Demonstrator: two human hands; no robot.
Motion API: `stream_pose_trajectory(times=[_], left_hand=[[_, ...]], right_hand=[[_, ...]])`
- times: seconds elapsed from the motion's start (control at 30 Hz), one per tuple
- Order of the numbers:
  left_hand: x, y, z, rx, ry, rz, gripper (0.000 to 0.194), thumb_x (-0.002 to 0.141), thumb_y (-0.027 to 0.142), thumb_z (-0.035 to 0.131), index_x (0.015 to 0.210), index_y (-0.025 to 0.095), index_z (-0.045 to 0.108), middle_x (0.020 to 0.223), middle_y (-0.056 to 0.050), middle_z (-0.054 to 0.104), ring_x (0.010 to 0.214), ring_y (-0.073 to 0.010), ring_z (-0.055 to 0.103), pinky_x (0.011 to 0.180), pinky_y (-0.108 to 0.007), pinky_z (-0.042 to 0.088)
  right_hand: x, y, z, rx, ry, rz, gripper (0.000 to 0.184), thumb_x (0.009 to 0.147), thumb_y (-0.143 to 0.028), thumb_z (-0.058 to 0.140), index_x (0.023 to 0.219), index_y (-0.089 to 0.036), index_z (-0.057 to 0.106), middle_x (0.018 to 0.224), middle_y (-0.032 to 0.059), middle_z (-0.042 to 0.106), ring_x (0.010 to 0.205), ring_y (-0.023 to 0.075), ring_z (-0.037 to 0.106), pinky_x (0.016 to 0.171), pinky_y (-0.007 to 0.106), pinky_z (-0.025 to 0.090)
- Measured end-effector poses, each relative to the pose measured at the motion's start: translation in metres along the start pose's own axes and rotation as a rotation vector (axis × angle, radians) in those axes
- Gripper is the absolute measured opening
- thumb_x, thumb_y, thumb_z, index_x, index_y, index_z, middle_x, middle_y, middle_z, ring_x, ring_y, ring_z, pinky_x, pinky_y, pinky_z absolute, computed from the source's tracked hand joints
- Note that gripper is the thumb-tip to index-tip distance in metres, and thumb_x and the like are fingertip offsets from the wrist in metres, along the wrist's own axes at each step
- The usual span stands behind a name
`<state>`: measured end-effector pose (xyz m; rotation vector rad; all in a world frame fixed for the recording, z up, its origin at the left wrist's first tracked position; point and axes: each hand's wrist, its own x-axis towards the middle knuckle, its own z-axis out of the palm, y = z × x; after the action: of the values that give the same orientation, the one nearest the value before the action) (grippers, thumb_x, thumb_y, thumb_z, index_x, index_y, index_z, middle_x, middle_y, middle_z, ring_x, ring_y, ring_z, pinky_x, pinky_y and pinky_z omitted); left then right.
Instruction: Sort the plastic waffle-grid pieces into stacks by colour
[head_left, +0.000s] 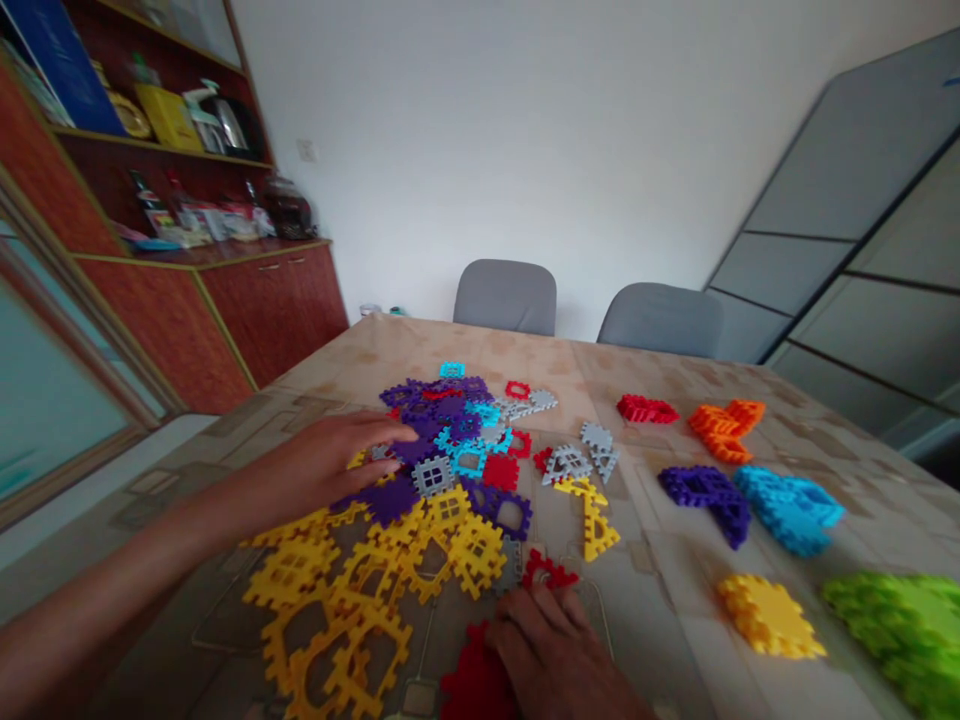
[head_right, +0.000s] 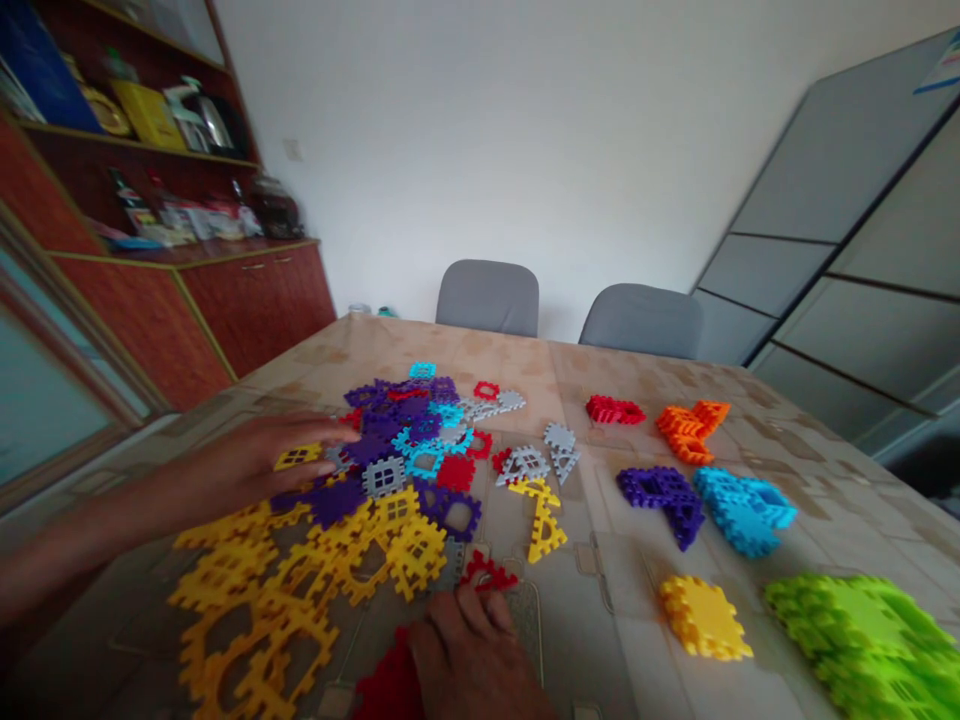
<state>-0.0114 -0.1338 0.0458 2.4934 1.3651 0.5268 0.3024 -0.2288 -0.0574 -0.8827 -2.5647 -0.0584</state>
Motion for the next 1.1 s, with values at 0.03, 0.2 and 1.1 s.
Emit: stream_pose_trajectory(times=[0.03, 0.2, 1.1], left_hand=[[0.0, -0.006, -0.005, 0.012, 0.016, -0.016, 0.035, 0.094, 0.042, 0.057, 0.122, 0.026, 0.068, 0.123, -0.002, 0.071, 0.111, -0.0279, 0.064, 0.098, -0.034, 0.044], [0.002, -0.03, -0.009, -0.029, 0.004, -0.072, 0.035, 0.093, 0.04, 0.056, 0.118, 0.02, 0.069, 0.121, -0.001, 0.072, 0.108, -0.0279, 0.065, 0.098, -0.034, 0.044], [0.01, -0.055, 0.037, 0.116, -0.05, -0.055, 0.04, 0.088, 0.029, 0.057, 0.126, 0.019, 0.063, 0.132, -0.013, 0.063, 0.125, -0.031, 0.056, 0.107, -0.041, 0.043]], right_hand=[[0.0, 0.001, -0.001, 0.013, -0.002, 0.005, 0.007, 0.095, -0.03, 0.059, 0.096, -0.023, 0.058, 0.085, 0.0014, 0.066, 0.076, 0.0202, 0.06, 0.069, 0.031, 0.042], [-0.005, 0.007, -0.005, 0.022, -0.028, 0.05, 0.011, 0.093, -0.023, 0.06, 0.103, -0.023, 0.057, 0.099, 0.0035, 0.067, 0.09, 0.0226, 0.061, 0.081, 0.035, 0.044], [0.062, 0.06, -0.063, 0.15, -0.343, 0.37, 0.022, 0.094, -0.011, 0.049, 0.101, -0.017, 0.068, 0.105, 0.0087, 0.069, 0.101, 0.0223, 0.061, 0.089, 0.032, 0.045]])
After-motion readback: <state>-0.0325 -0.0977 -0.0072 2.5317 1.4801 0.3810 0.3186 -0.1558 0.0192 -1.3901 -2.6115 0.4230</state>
